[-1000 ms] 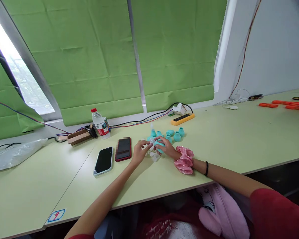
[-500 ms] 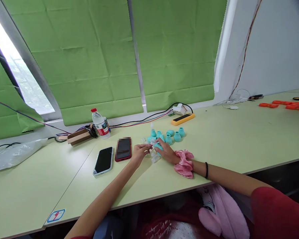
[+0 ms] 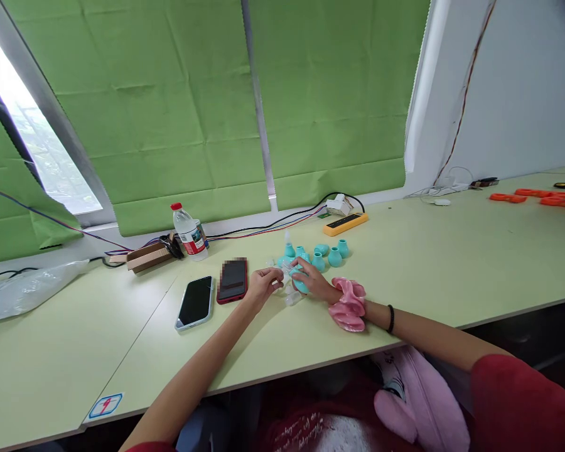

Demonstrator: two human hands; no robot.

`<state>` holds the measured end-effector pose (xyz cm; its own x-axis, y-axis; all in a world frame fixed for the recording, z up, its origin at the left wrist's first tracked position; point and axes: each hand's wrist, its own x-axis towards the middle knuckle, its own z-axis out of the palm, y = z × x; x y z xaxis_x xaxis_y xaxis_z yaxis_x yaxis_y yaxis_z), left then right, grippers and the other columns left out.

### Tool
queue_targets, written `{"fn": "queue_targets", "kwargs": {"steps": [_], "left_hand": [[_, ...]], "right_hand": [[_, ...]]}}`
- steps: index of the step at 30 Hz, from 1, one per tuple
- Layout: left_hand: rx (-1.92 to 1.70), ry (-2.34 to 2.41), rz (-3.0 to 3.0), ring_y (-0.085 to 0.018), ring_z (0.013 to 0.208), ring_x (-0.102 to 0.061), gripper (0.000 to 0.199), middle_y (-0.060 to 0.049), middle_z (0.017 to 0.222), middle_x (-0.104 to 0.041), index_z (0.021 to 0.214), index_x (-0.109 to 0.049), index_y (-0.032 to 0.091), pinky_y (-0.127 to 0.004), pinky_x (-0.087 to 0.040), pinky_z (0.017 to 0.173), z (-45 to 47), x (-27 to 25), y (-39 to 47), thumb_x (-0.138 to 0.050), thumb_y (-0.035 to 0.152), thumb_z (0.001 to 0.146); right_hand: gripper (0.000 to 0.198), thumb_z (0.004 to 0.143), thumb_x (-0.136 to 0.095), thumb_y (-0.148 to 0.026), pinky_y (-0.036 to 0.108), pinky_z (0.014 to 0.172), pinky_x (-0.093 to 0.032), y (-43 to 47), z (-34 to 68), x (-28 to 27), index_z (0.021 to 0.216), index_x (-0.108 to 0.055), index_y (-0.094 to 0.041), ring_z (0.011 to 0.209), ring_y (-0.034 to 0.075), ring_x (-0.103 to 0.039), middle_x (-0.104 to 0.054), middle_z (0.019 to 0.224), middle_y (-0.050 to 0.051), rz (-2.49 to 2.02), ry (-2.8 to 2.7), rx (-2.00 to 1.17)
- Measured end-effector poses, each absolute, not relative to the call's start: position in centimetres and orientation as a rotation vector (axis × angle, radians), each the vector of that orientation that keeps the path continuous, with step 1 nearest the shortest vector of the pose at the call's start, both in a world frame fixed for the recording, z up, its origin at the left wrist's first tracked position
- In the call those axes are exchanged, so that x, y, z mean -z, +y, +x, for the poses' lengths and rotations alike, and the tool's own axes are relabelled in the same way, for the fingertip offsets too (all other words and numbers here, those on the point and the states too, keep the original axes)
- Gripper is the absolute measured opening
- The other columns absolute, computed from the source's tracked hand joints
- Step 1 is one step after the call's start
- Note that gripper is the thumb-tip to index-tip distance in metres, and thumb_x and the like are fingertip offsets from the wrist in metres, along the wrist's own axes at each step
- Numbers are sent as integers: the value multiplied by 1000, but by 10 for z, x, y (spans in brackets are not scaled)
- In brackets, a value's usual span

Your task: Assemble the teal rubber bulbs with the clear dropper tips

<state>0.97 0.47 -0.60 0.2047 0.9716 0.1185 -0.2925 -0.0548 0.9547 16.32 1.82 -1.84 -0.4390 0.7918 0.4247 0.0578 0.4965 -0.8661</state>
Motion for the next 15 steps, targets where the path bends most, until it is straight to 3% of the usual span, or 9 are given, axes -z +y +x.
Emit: {"fn": "queue_targets", "kwargs": {"steps": [3,6,12,15], "left_hand": [[-1177,730,1108,-7,55,-44,12,0,54,-48,55,-57,9,-20,-36,52,8,1,5,-62,20,56],[-1145,697,1102,-7,55,-43,12,-1,54,-48,56,-56,8,-20,-34,51,8,-3,5,-62,19,54],[-1157,710,1192,-8,54,-42,12,0,53,-47,55,-55,10,-21,-32,49,4,-3,9,-60,21,55],[-1229,957,1532,-9,53,-42,12,-2,56,-51,56,-56,11,-23,-32,50,-4,1,14,-57,23,58]], "right_hand": [[14,72,-35,-31,20,35,-23,23,165,10,81,-32,-21,34,10,-35,-44,47,-5,-575,-1700,-1582],[15,72,-36,-32,20,35,-18,22,168,2,79,-36,-19,34,9,-31,-45,48,-3,-492,-1574,-1869],[22,75,-32,-37,22,37,-18,20,181,-8,71,-41,-17,36,7,-22,-34,47,-4,-555,-1454,-1881],[22,76,-31,-37,22,38,-19,27,188,-10,70,-40,-18,37,7,-24,-34,51,-3,-495,-1409,-1828]]}}
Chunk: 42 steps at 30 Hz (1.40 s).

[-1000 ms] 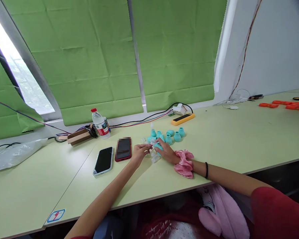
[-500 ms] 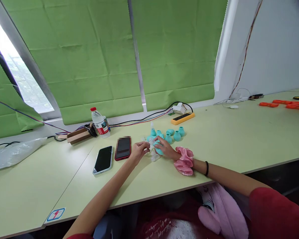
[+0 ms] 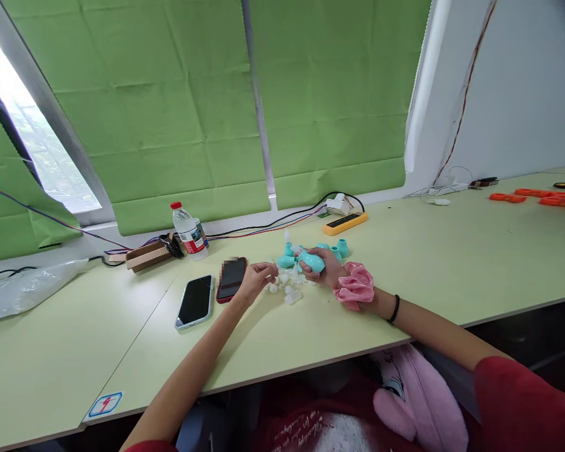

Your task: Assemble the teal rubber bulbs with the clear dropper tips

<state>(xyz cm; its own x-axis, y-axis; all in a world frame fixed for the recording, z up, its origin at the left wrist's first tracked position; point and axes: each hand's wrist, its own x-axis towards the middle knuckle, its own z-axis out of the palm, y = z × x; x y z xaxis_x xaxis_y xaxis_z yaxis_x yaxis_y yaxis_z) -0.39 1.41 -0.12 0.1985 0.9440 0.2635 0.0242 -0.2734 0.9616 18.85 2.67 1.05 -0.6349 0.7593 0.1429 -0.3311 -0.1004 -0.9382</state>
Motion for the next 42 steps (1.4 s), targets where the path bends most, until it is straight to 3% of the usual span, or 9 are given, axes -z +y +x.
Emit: {"fn": "queue_targets", "kwargs": {"steps": [4,8,13,16,20,28,34,38,42], "left_hand": [[-1201,1412,2240,-14,61,-46,10,-4,61,-59,62,-63,14,-26,-35,59,-10,12,20,-54,19,62],[-1085,1543,2505,-16,69,-48,16,-5,68,-63,71,-65,15,-26,-37,64,-9,20,22,-49,18,69],[-1284,1558,2296,-11,56,-48,27,-2,67,-60,87,-60,14,-21,-37,54,0,10,8,-35,22,80],[-1222,1488,2417,-11,56,-47,35,-2,62,-55,75,-58,14,-21,-34,52,8,3,-4,-27,29,84],[-1021,1528,2712,-12,55,-44,44,-2,51,-46,50,-48,15,-23,-31,55,15,6,-8,-27,34,84],[-1037,1352,2181,-6,39,-24,51,4,38,-24,39,-28,16,-22,-21,43,13,13,2,-23,46,81],[-972,1106,1779,-5,36,-24,51,5,37,-25,41,-31,17,-20,-20,39,14,7,3,-32,56,73],[-1126,1218,1803,-8,38,-29,52,3,38,-27,42,-28,18,-23,-27,43,8,1,4,-20,53,79],[-1203,1623,2337,-15,66,-44,44,-4,65,-48,63,-45,16,-29,-36,62,3,7,6,-19,44,84]], "right_hand": [[21,75,-35,-38,24,39,-22,30,189,-11,69,-41,-19,38,8,-30,-40,53,-1,-490,-1451,-1733],[19,72,-43,-40,25,40,-26,29,183,-5,67,-44,-21,40,10,-33,-44,54,-1,-569,-1604,-1539],[18,59,-60,-36,30,52,-37,28,172,13,65,-52,-21,57,17,-47,-53,63,1,-761,-1919,-846],[15,60,-59,-35,33,60,-39,18,166,19,67,-55,-22,63,19,-50,-57,66,1,-756,-2046,-563],[15,66,-55,-35,29,53,-38,5,162,17,66,-56,-20,54,15,-48,-55,59,1,-659,-2147,-470],[21,72,-51,-33,23,48,-33,6,163,18,60,-54,-16,47,9,-41,-48,50,-2,-468,-2222,-305],[19,75,-50,-32,20,49,-35,6,166,18,69,-57,-15,50,8,-44,-52,55,-2,-372,-2216,-298],[18,73,-53,-33,23,57,-40,7,168,14,75,-56,-15,59,11,-51,-57,65,1,-413,-2062,-204],[21,70,-55,-36,24,58,-41,15,174,10,76,-54,-15,57,12,-51,-56,63,1,-545,-1863,-138]]}}
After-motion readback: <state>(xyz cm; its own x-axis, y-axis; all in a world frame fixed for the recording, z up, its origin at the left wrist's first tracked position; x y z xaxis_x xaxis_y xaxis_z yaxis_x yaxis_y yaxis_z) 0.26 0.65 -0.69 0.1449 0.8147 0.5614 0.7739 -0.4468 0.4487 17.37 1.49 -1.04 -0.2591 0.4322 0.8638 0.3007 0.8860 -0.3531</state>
